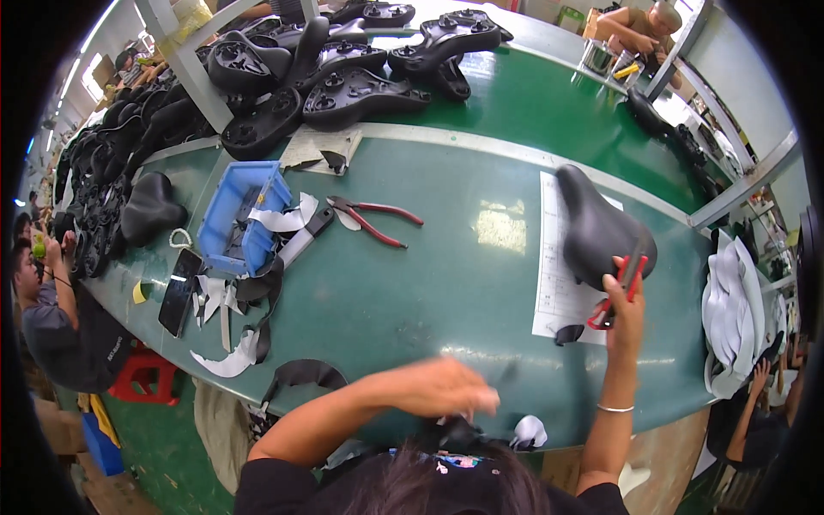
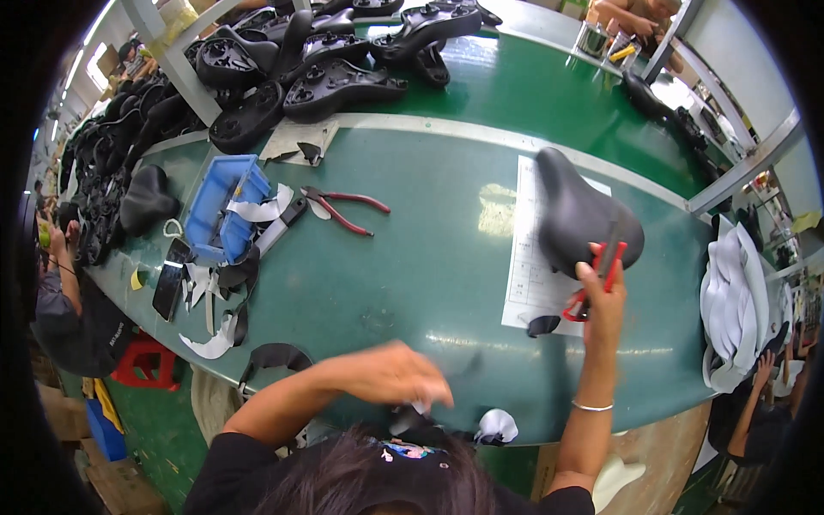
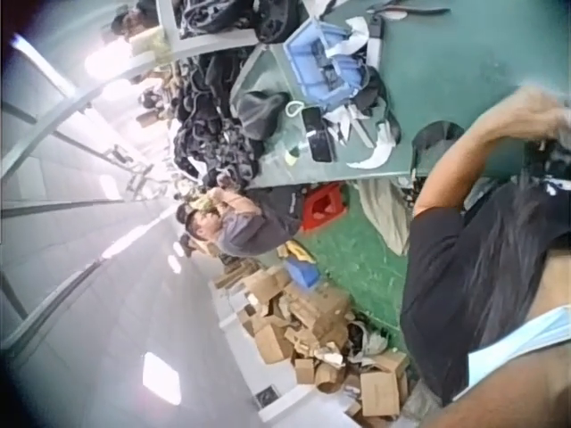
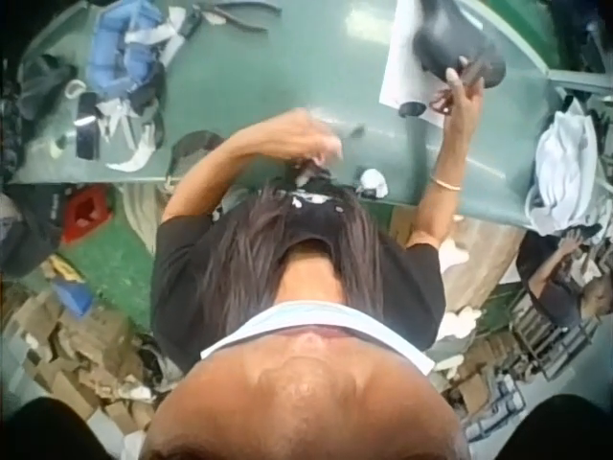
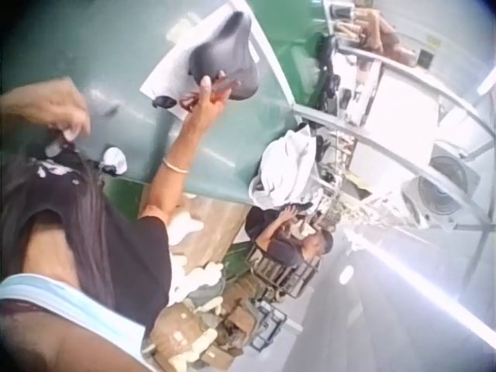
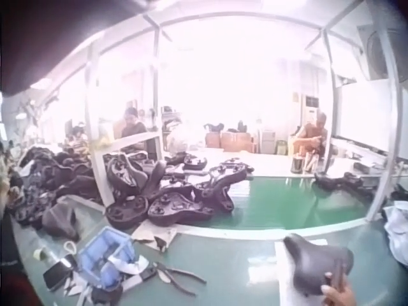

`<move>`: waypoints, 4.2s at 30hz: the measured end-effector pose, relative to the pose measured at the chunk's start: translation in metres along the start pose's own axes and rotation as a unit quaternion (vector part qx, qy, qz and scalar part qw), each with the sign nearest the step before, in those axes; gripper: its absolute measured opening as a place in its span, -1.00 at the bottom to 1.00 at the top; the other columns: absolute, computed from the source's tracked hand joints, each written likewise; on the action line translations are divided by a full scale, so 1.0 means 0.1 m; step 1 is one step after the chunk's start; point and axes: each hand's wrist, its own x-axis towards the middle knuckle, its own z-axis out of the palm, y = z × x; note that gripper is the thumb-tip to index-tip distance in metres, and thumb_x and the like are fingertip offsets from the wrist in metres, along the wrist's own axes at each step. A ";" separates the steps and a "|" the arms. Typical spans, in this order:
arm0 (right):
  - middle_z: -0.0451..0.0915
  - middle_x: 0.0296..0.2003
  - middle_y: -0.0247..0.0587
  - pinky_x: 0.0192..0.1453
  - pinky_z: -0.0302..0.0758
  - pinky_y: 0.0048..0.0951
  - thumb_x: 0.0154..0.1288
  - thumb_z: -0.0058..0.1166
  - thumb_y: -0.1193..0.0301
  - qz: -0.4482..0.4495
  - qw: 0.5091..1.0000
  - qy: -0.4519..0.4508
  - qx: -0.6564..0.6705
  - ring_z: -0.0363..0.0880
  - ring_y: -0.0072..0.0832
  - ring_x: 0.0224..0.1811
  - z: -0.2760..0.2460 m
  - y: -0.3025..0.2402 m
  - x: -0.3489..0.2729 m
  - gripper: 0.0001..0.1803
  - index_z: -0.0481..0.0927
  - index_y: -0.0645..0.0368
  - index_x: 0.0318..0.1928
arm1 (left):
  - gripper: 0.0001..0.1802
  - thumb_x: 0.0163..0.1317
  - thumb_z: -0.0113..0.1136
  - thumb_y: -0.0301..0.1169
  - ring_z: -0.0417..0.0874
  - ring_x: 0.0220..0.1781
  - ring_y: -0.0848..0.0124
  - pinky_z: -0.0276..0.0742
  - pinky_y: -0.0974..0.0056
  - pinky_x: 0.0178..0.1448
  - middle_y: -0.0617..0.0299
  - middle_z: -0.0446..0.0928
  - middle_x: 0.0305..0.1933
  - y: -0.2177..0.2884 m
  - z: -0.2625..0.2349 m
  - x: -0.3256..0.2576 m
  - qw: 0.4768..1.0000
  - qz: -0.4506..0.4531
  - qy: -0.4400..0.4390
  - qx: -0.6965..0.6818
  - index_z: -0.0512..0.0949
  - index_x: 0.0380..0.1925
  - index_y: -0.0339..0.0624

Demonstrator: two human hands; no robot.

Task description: Trimming excess leather or synthetic material from the edges of bicycle seats using a utility knife on a production line.

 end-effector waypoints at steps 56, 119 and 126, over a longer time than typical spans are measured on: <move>0.53 -0.37 -0.19 -0.34 0.44 -0.52 0.11 0.22 0.46 -0.129 0.934 -0.306 -0.131 0.53 -0.37 -0.45 1.45 -0.53 -0.92 -0.50 0.39 0.21 0.08 | -0.74 -0.02 0.31 -0.26 0.42 -0.27 0.24 0.27 0.13 -0.14 0.20 0.46 -0.41 0.17 -0.21 -0.23 0.803 0.021 0.383 0.457 0.49 -0.42 -0.15; 0.45 -0.71 -0.25 -0.63 0.28 -0.26 0.22 0.09 0.31 -0.327 0.659 -0.265 -0.624 0.44 -0.26 -0.73 0.94 -0.66 -0.80 -0.53 0.48 -0.27 0.17 | -0.64 0.36 0.06 -0.27 0.39 -0.28 0.59 0.28 0.47 -0.21 0.33 0.50 -0.33 0.00 -0.77 -0.47 0.741 0.066 0.570 -0.348 0.56 0.01 -0.30; 0.35 -0.68 -0.34 -0.51 0.19 -0.39 0.22 0.09 0.37 -0.406 0.549 -0.380 -0.624 0.34 -0.40 -0.67 1.10 -0.89 -0.55 -0.48 0.46 -0.34 0.21 | -0.59 0.47 -0.27 -0.19 0.45 -0.40 0.40 0.37 0.30 -0.13 0.22 0.50 -0.51 -0.13 -0.24 -1.03 0.796 0.227 0.493 -0.267 0.52 -0.30 -0.22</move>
